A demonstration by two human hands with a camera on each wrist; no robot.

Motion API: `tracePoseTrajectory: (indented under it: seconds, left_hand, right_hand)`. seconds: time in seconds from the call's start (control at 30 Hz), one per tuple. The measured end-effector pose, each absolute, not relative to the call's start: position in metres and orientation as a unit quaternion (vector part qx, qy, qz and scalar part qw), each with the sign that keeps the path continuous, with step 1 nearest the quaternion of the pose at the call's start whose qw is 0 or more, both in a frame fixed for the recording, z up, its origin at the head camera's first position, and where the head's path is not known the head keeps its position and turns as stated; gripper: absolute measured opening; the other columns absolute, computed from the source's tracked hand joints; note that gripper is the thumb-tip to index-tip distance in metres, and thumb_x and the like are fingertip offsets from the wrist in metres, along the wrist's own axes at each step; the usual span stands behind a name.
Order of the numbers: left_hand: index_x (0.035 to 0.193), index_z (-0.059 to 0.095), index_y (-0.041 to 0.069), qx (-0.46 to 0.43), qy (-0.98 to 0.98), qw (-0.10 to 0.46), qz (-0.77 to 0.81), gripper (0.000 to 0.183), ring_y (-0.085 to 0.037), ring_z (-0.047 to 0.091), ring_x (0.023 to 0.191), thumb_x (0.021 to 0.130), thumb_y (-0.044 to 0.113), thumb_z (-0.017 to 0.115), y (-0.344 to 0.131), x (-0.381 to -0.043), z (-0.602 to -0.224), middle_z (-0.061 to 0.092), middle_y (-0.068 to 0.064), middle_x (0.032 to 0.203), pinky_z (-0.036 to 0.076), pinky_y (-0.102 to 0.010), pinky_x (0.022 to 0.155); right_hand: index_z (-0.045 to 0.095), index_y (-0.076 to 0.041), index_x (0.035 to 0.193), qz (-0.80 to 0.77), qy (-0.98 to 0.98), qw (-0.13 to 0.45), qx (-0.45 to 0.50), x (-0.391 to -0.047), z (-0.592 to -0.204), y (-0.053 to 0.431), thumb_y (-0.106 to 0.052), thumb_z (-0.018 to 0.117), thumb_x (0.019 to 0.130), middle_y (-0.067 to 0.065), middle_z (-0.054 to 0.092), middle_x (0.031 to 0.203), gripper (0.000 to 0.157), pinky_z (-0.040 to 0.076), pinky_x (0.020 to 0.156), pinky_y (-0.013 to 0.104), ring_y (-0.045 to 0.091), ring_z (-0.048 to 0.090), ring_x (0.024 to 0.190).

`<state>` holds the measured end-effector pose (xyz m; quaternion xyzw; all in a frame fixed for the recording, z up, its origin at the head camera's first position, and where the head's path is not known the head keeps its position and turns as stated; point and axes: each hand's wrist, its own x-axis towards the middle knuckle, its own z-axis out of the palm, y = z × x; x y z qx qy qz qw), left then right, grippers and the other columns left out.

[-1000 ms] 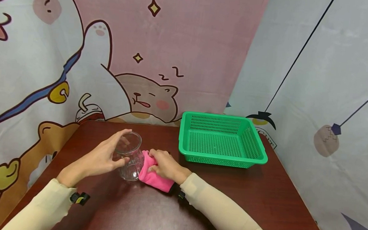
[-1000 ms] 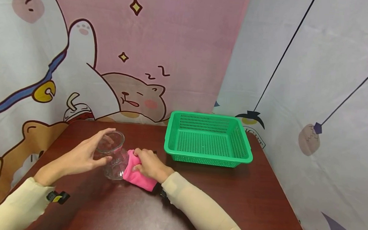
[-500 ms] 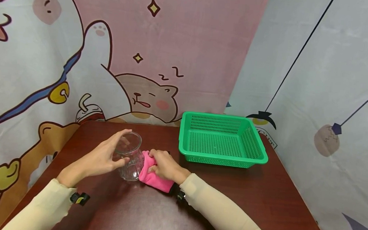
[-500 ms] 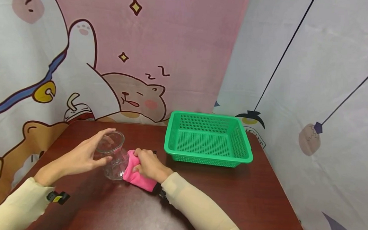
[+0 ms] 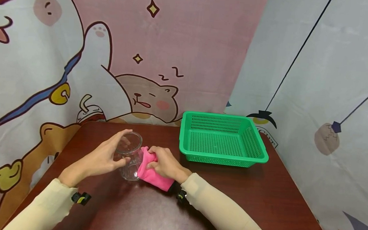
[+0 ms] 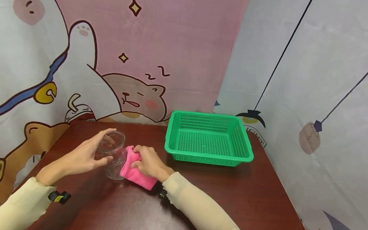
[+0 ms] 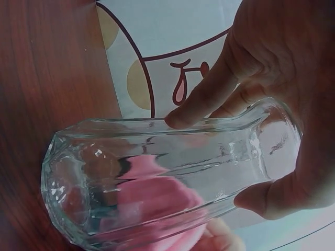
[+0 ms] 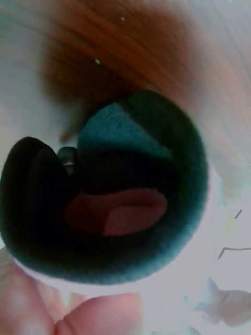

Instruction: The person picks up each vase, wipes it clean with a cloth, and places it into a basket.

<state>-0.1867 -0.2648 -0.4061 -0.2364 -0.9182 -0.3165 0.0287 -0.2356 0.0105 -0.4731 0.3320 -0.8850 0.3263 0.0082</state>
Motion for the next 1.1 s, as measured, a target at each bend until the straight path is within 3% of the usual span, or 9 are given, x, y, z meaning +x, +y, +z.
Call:
tracePoseTrajectory:
  seconds: [0.27, 0.8, 1.1]
  left_hand:
    - [0.178, 0.032, 0.018, -0.237, -0.916, 0.023, -0.323, 0.099, -0.036, 0.075, 0.131, 0.099, 0.015, 0.091, -0.265, -0.185, -0.408, 0.069, -0.016, 0.144, 0.072, -0.055, 0.099]
    - [0.177, 0.033, 0.017, -0.247, -0.919, 0.029, -0.306, 0.100, -0.031, 0.074, 0.131, 0.097, 0.015, 0.092, -0.264, -0.192, -0.405, 0.071, -0.014, 0.143, 0.072, -0.043, 0.094]
    - [0.178, 0.033, 0.017, -0.251, -0.915, 0.028, -0.315, 0.100, -0.032, 0.075, 0.131, 0.096, 0.013, 0.092, -0.266, -0.191, -0.406, 0.071, -0.015, 0.144, 0.073, -0.045, 0.095]
  right_hand:
    - [0.081, -0.007, 0.134, 0.372, -0.867, 0.033, 0.331, -0.234, -0.466, 0.007, -0.018, 0.095, 0.100, 0.007, 0.085, 0.126, 0.039, 0.059, 0.088, 0.022, 0.012, 0.072, 0.101]
    - [0.080, -0.005, 0.137, 0.413, -0.849, 0.062, 0.324, -0.236, -0.449, 0.008, -0.020, 0.095, 0.100, 0.008, 0.084, 0.124, 0.043, 0.060, 0.088, 0.023, 0.016, 0.072, 0.100]
    - [0.078, -0.004, 0.137, 0.442, -0.831, 0.073, 0.330, -0.236, -0.446, 0.007, -0.017, 0.094, 0.100, 0.008, 0.084, 0.125, 0.042, 0.061, 0.089, 0.023, 0.016, 0.072, 0.101]
